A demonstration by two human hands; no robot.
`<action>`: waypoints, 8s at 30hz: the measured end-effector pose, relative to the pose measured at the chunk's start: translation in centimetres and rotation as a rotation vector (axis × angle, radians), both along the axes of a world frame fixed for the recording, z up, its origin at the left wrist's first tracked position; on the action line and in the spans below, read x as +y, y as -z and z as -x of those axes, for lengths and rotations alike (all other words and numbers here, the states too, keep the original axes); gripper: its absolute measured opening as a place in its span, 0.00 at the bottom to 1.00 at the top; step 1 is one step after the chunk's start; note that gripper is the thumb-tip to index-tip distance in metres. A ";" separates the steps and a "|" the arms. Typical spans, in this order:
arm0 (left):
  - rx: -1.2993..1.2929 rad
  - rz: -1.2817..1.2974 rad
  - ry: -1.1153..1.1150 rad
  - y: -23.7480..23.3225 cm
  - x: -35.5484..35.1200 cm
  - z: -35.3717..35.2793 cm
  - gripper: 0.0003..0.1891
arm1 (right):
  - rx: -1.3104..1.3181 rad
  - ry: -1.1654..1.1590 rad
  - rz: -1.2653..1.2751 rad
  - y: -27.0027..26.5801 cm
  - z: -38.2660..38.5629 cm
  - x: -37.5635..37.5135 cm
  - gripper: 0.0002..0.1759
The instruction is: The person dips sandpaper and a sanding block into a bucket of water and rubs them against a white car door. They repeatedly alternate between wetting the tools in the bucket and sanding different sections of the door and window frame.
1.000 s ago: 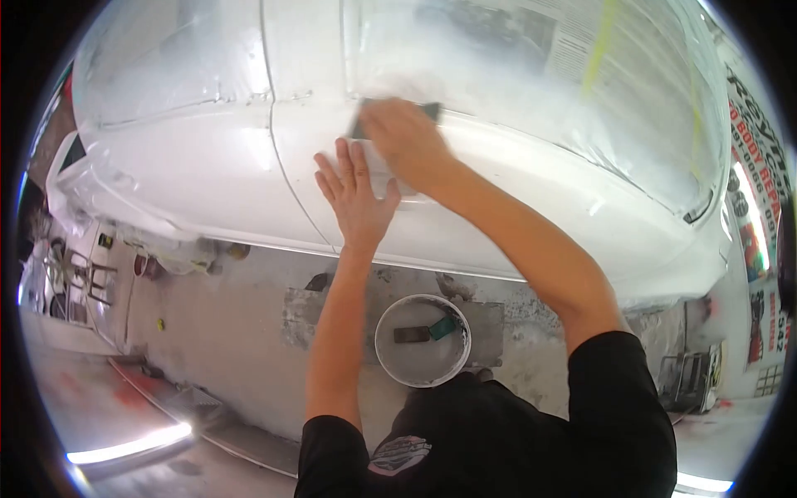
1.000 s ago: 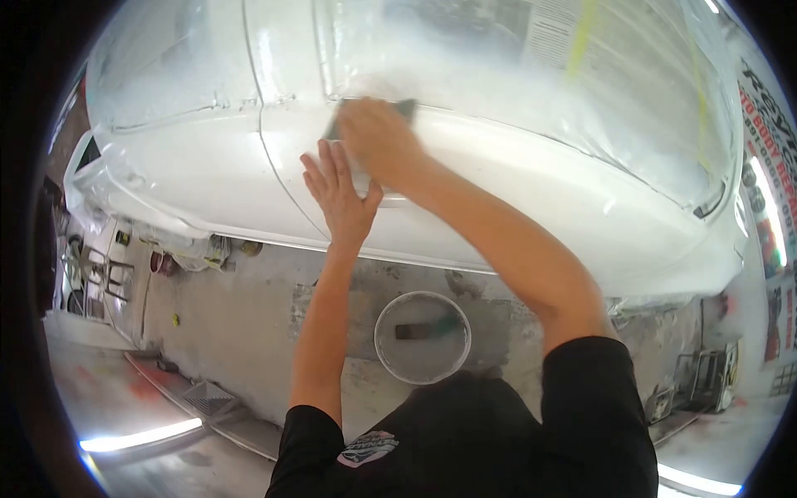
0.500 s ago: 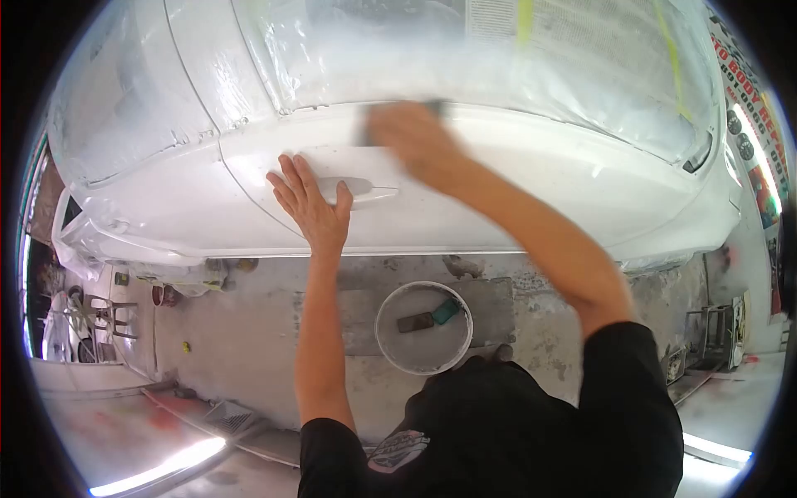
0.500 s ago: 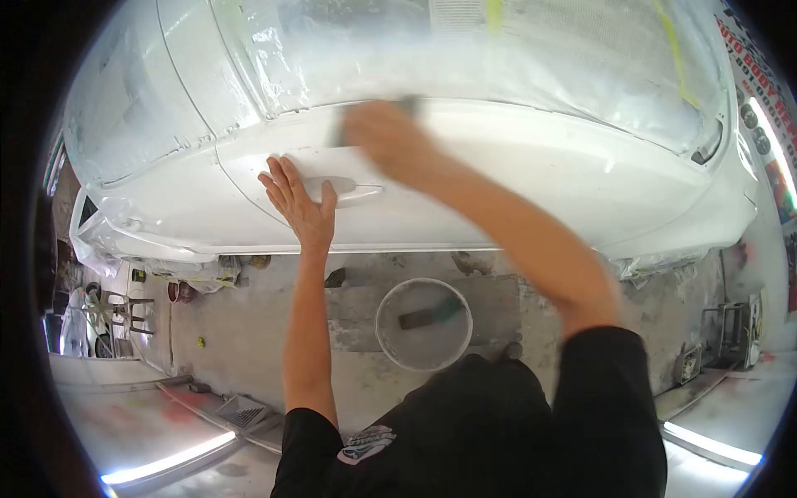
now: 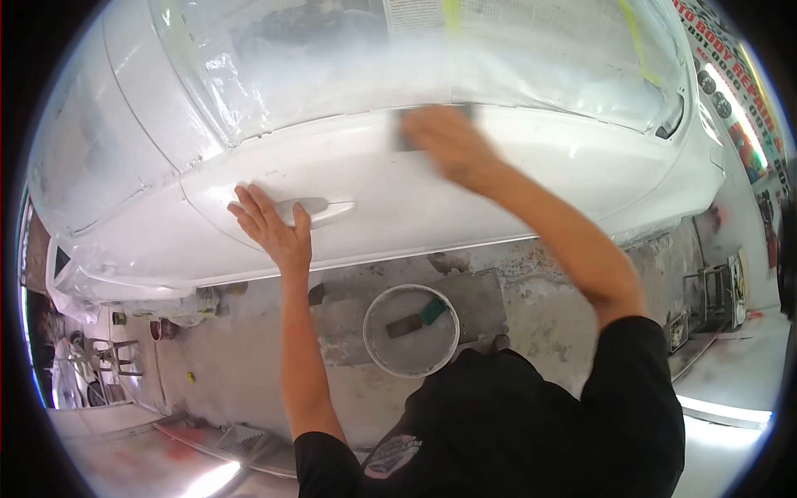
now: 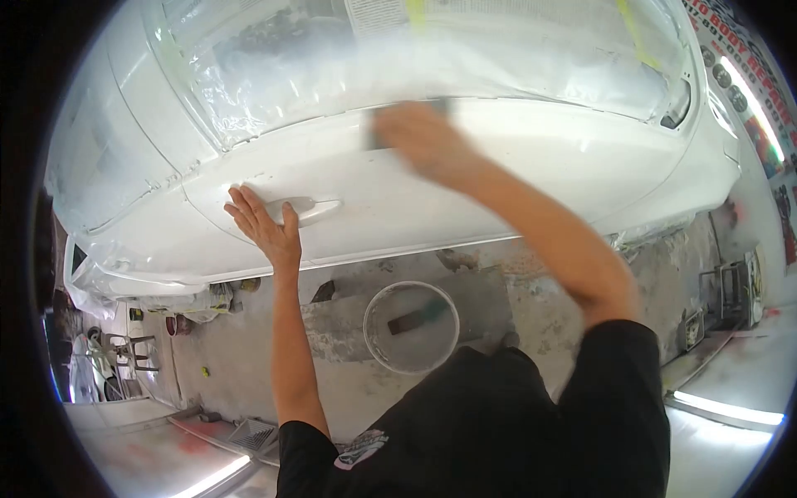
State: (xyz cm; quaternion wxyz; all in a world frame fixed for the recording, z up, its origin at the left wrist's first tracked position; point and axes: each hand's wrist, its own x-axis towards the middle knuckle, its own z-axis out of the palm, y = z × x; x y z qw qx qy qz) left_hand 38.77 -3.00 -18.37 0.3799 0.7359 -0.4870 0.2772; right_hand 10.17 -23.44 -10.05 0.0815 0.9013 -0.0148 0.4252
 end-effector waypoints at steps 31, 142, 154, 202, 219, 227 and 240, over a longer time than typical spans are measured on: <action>-0.009 -0.083 -0.040 -2.1 0.8 1.4 0.42 | 0.077 0.167 -0.326 0.7 10.0 -3.2 0.15; 0.543 0.428 0.327 -6.6 2.8 11.6 0.08 | 0.060 0.267 -0.229 1.2 7.0 10.3 0.26; -0.339 0.006 0.265 -12.2 -3.9 2.7 0.23 | 0.094 0.280 0.161 0.5 9.6 -2.8 0.35; -0.254 0.059 0.062 -12.1 0.0 -6.9 0.24 | 0.040 0.271 0.205 1.6 9.3 -3.3 0.24; -0.272 0.048 0.037 -11.5 -1.0 -6.8 0.24 | 0.067 0.283 0.173 1.1 9.3 -2.9 0.26; -0.400 0.024 0.273 -11.5 -5.5 1.5 0.19 | 0.050 0.259 0.145 0.7 9.5 -2.9 0.29; -0.319 -0.050 0.087 -10.9 -6.0 4.6 0.24 | 0.342 0.141 0.127 -1.4 15.4 -4.2 0.36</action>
